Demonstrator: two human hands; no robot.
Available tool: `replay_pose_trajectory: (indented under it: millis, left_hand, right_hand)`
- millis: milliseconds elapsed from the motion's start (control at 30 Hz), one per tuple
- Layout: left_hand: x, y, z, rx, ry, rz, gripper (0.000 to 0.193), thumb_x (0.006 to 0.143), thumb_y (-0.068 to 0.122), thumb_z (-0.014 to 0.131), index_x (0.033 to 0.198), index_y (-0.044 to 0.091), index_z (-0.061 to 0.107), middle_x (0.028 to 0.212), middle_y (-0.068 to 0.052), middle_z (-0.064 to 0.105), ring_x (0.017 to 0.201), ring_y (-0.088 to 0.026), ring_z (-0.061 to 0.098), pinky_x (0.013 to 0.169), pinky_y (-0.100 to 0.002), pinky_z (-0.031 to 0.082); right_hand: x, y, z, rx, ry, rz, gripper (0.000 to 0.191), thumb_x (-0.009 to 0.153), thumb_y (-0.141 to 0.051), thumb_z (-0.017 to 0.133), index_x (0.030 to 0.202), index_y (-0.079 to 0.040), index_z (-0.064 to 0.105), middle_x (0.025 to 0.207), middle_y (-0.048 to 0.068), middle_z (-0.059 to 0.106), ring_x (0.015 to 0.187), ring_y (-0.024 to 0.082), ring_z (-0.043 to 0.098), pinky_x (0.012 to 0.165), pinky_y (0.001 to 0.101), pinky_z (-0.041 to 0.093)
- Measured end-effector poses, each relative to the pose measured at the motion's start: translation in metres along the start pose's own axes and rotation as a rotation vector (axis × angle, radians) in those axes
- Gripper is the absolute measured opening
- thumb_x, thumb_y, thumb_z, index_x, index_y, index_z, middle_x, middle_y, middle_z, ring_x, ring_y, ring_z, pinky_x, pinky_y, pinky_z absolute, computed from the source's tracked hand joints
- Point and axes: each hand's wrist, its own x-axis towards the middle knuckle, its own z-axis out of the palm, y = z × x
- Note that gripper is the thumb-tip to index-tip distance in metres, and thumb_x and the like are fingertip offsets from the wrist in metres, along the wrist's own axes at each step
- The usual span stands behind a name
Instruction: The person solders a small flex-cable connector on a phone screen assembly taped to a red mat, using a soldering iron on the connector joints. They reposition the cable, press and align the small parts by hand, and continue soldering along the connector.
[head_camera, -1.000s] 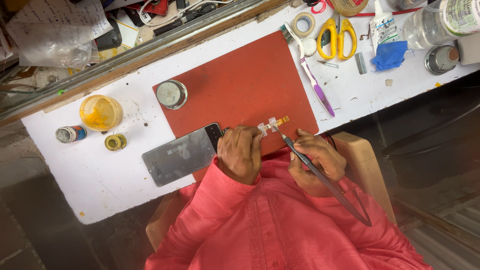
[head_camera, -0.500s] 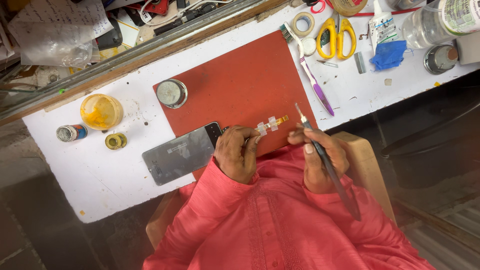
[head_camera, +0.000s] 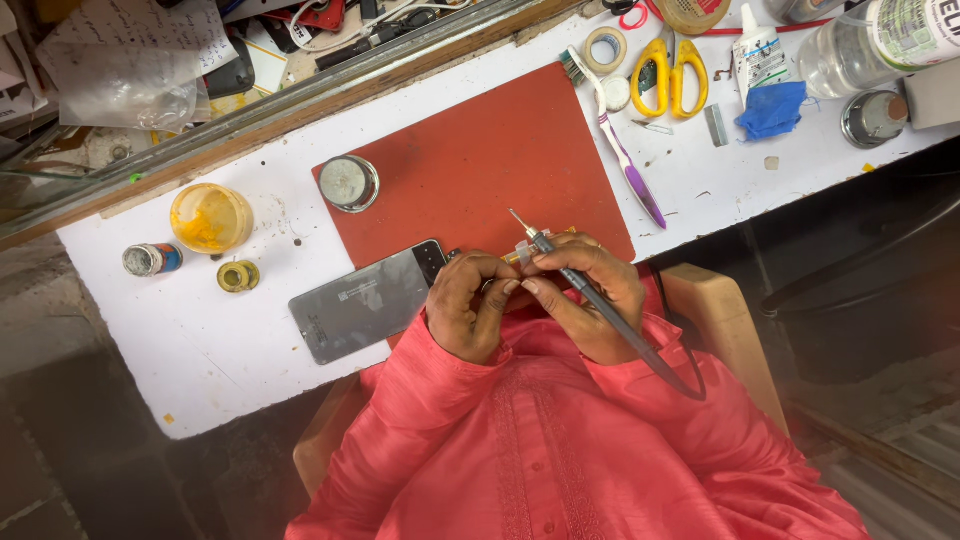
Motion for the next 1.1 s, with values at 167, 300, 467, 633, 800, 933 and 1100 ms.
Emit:
replay_pose_trajectory:
  millis: [167,300,467,633,800,933,1100]
  left_hand:
    - [0.000,0.000,-0.002,0.006,-0.022,-0.022,0.011,0.091,0.001,0.073,0.097,0.006,0.065,0.085,-0.007,0.068,0.075,-0.022,0.061,0.072,-0.034,0.049]
    - [0.001,0.001,-0.001,0.004,-0.014,-0.005,0.011,0.091,0.000,0.071,0.097,0.006,0.064,0.086,-0.007,0.067,0.077,-0.022,0.061,0.073,-0.034,0.049]
    - [0.001,0.005,0.000,0.031,-0.007,-0.029,0.011,0.092,0.000,0.071,0.097,0.005,0.062,0.086,-0.007,0.066,0.076,-0.023,0.058,0.071,-0.035,0.048]
    - [0.002,0.006,0.003,0.025,0.021,-0.018,0.011,0.095,0.001,0.070,0.098,0.005,0.061,0.089,-0.008,0.066,0.076,-0.023,0.059,0.069,-0.034,0.048]
    - [0.004,0.005,0.005,0.096,0.031,-0.024,0.011,0.095,0.001,0.071,0.097,0.004,0.060,0.087,-0.008,0.066,0.073,-0.023,0.058,0.066,-0.035,0.047]
    - [0.004,0.004,0.010,0.181,0.061,0.022,0.011,0.094,0.000,0.070,0.096,0.004,0.060,0.087,-0.009,0.066,0.074,-0.025,0.058,0.069,-0.037,0.048]
    - [0.005,0.001,0.012,0.240,0.080,0.096,0.012,0.094,-0.001,0.069,0.096,0.003,0.058,0.090,-0.010,0.066,0.079,-0.028,0.060,0.074,-0.040,0.049]
  right_hand:
    - [-0.002,0.002,-0.003,0.010,-0.002,0.071,0.028,0.091,0.009,0.075,0.114,-0.003,0.065,0.114,0.013,0.070,0.110,0.021,0.070,0.098,0.0339,0.060]
    - [-0.004,0.002,-0.003,0.027,-0.024,0.071,0.024,0.095,0.008,0.073,0.114,-0.003,0.065,0.114,0.012,0.070,0.110,0.020,0.068,0.099,0.0325,0.057]
    - [-0.004,0.000,-0.007,0.023,-0.035,0.104,0.020,0.097,0.007,0.070,0.115,-0.001,0.065,0.113,0.011,0.069,0.109,0.017,0.067,0.097,0.0295,0.056]
    - [-0.007,0.001,-0.013,-0.055,0.061,0.143,0.019,0.096,0.007,0.071,0.113,0.000,0.067,0.110,0.010,0.068,0.098,0.013,0.069,0.088,0.0251,0.058]
    - [-0.016,0.003,-0.025,-0.002,0.184,0.141,0.018,0.101,0.003,0.069,0.117,-0.001,0.064,0.108,0.011,0.068,0.100,0.015,0.068,0.091,0.0272,0.058]
    - [-0.022,0.010,-0.035,0.092,0.249,0.049,0.017,0.106,-0.006,0.066,0.122,-0.001,0.063,0.112,0.013,0.068,0.100,0.017,0.068,0.100,0.0340,0.058]
    - [-0.031,0.013,-0.040,0.116,0.251,0.003,0.019,0.109,-0.007,0.061,0.128,-0.002,0.060,0.108,0.015,0.069,0.102,0.020,0.069,0.109,0.0388,0.054]
